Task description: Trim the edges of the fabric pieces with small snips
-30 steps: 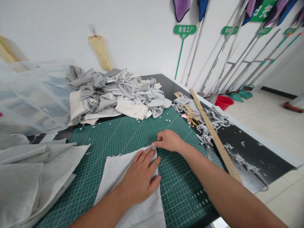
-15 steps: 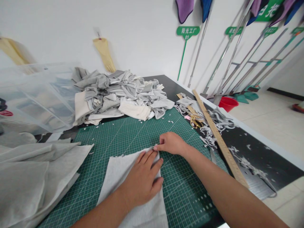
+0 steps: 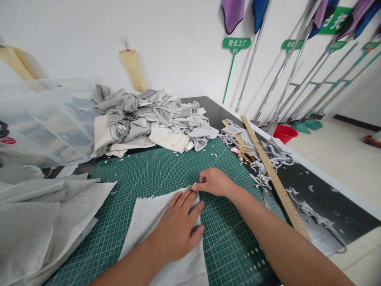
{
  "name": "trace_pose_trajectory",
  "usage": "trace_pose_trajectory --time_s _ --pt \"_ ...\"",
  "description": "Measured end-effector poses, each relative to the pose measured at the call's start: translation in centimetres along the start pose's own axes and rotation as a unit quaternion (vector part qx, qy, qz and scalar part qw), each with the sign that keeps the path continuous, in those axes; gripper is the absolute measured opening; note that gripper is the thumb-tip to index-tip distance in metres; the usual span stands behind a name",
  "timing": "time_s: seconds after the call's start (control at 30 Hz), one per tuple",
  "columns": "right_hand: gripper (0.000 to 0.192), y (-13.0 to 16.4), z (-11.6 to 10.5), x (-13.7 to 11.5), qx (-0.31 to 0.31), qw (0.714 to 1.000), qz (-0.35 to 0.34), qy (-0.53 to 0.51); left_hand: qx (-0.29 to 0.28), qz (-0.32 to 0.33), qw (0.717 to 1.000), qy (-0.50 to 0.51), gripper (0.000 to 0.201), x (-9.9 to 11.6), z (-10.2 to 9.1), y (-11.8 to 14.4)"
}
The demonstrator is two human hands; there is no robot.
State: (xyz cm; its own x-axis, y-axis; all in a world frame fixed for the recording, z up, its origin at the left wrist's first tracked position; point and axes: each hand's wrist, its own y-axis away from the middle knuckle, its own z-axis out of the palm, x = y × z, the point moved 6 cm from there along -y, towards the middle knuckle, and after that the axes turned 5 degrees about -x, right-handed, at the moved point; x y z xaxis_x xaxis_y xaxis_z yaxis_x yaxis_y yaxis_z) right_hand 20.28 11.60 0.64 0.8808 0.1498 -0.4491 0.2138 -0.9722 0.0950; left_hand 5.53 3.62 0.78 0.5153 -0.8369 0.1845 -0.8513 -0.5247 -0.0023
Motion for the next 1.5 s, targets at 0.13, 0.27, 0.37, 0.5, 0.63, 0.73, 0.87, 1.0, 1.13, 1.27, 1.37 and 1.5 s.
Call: trace_pose_trajectory --time_s 0.13,0.27,0.37,0.5,0.63,0.73,0.87,1.0,1.13,1.27,1.37,1.5 --pt "0.040 -0.06 -0.07 0.11 0.001 1.000 -0.001 -0.017 -0.002 0.003 1.000 -0.004 0.054 -0.07 0.16 0.05" --pt "0.041 -0.06 -0.07 0.12 -0.003 1.000 -0.011 -0.022 0.002 0.005 1.000 -0.006 0.055 -0.18 0.27 0.11" --pt "0.042 -0.08 -0.09 0.26 -0.004 1.000 -0.012 -0.024 0.005 0.007 1.000 -0.006 0.055 -0.20 0.28 0.14" --pt "0.041 -0.12 -0.18 0.41 -0.001 1.000 -0.011 -0.017 0.006 0.005 1.000 -0.003 0.054 -0.20 0.18 0.13" --pt "0.041 -0.11 -0.18 0.32 -0.004 1.000 -0.005 -0.004 0.007 0.008 1.000 -0.003 0.054 -0.11 0.09 0.09" --pt "0.041 -0.06 -0.14 0.10 -0.005 1.000 -0.002 0.006 0.010 0.010 1.000 -0.005 0.054 -0.07 0.07 0.11" --pt "0.042 0.03 -0.07 -0.20 -0.011 1.000 -0.001 0.019 0.013 0.012 1.000 -0.006 0.054 -0.01 0.09 0.08" --pt "0.043 0.08 -0.05 -0.37 -0.012 0.999 0.001 0.031 0.012 0.010 1.000 -0.006 0.054 -0.02 0.07 0.01" --pt "0.043 0.11 -0.14 -0.36 -0.016 0.999 0.009 0.030 0.016 0.010 1.000 -0.001 0.053 0.00 -0.05 0.02" --pt "0.043 0.08 -0.20 -0.23 -0.024 0.999 0.009 0.022 0.021 0.013 1.000 0.001 0.052 0.02 -0.15 0.07" --pt "0.044 0.02 -0.23 -0.14 -0.016 1.000 0.006 0.018 0.016 0.010 1.000 0.000 0.052 -0.01 -0.11 0.07" --pt "0.044 -0.04 -0.12 -0.19 -0.012 1.000 0.000 0.019 0.015 0.008 1.000 0.001 0.053 -0.02 -0.08 0.08"
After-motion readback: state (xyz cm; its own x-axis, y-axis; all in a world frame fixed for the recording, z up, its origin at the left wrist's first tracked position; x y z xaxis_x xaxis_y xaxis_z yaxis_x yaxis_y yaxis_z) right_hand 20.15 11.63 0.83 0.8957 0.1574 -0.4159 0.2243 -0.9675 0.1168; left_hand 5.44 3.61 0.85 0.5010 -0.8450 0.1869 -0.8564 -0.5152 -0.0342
